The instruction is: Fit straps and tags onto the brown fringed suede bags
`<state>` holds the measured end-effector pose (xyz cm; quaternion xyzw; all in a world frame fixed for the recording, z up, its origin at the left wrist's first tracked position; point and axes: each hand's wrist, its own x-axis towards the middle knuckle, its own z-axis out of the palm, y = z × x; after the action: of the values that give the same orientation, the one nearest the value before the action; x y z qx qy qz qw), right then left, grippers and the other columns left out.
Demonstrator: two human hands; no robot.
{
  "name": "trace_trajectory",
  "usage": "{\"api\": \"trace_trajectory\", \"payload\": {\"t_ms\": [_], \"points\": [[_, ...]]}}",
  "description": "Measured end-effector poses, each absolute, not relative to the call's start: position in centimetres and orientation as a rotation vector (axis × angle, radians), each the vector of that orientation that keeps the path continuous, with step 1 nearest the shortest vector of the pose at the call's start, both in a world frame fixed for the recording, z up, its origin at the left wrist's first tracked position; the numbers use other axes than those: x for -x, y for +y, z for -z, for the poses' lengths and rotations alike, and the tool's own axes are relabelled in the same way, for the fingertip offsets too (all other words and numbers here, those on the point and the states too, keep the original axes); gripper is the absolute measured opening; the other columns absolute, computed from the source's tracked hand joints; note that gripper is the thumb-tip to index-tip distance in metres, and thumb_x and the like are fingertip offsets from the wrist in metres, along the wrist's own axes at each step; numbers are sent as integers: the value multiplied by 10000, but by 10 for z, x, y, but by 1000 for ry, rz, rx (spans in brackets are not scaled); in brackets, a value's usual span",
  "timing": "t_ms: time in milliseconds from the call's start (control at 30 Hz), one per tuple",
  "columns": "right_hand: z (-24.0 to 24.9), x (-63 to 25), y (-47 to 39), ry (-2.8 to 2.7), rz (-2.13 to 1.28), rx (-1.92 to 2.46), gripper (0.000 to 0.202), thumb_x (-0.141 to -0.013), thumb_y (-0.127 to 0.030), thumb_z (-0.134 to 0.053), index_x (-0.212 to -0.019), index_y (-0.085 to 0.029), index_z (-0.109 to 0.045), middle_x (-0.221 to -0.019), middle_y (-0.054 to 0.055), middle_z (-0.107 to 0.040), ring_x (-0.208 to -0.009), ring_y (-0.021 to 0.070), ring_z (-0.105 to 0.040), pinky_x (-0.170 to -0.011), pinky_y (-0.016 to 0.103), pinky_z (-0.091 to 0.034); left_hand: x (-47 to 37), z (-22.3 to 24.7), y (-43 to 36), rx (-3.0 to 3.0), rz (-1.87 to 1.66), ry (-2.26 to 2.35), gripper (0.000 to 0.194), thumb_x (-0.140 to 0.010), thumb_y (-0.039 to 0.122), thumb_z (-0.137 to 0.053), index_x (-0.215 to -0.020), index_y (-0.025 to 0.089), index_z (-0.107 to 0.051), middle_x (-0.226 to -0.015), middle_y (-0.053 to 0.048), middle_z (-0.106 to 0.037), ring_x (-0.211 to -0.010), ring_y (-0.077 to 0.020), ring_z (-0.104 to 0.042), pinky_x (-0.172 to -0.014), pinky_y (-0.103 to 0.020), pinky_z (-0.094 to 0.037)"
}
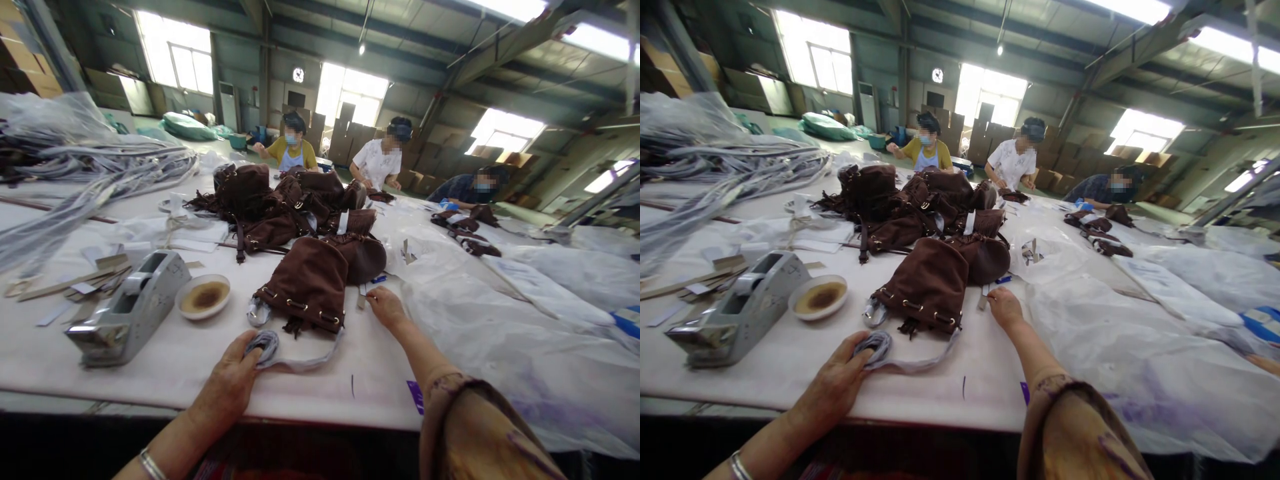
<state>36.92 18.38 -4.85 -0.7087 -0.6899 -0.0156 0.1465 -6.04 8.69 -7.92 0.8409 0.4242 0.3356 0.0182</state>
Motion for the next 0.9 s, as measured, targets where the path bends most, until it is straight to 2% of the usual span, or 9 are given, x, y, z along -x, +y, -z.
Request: {"api": "trace_trajectory", "payload": {"t_ms": [233, 633, 800, 900], "points": [[53, -356, 186, -2210, 237, 2097, 283, -914, -190, -486, -826, -174, -754, -899, 98, -667, -879, 227, -579, -751, 308, -397, 60, 80, 88, -2590, -1043, 1332, 259, -924, 245, -472, -1096, 159, -645, -1330, -175, -537, -1239, -309, -550, -1027, -451, -527], [44, -344, 194, -2472, 355, 2025, 244, -881, -71, -496, -885, -109, -737, -929, 162, -656, -907, 257, -571, -765, 341, -387, 61, 80, 88, -2593, -1036, 1340, 257, -918, 235, -475, -1096, 160, -644, -1335, -164, -536, -1244, -303, -548, -1031, -442, -523], [44, -346, 198, -2464, 363, 2025, 223, -879, -77, -502, -894, -114, -722, -965, 146, -655, -931, 241, -576, -783, 326, -384, 60, 82, 88, -2576, -1072, 1350, 255, -911, 235, -467, -1078, 165, -646, -1315, -156, -549, -1216, -291, -567, -1016, -434, -533], [48, -350, 197, -2363, 374, 2099, 217, -912, -139, -498, -894, -134, -713, -970, 126, -654, -918, 220, -585, -761, 304, -390, 60, 81, 87, -2583, -1072, 1340, 259, -909, 209, -459, -1080, 150, -645, -1313, -166, -546, -1212, -291, -567, -1021, -438, -529]]}}
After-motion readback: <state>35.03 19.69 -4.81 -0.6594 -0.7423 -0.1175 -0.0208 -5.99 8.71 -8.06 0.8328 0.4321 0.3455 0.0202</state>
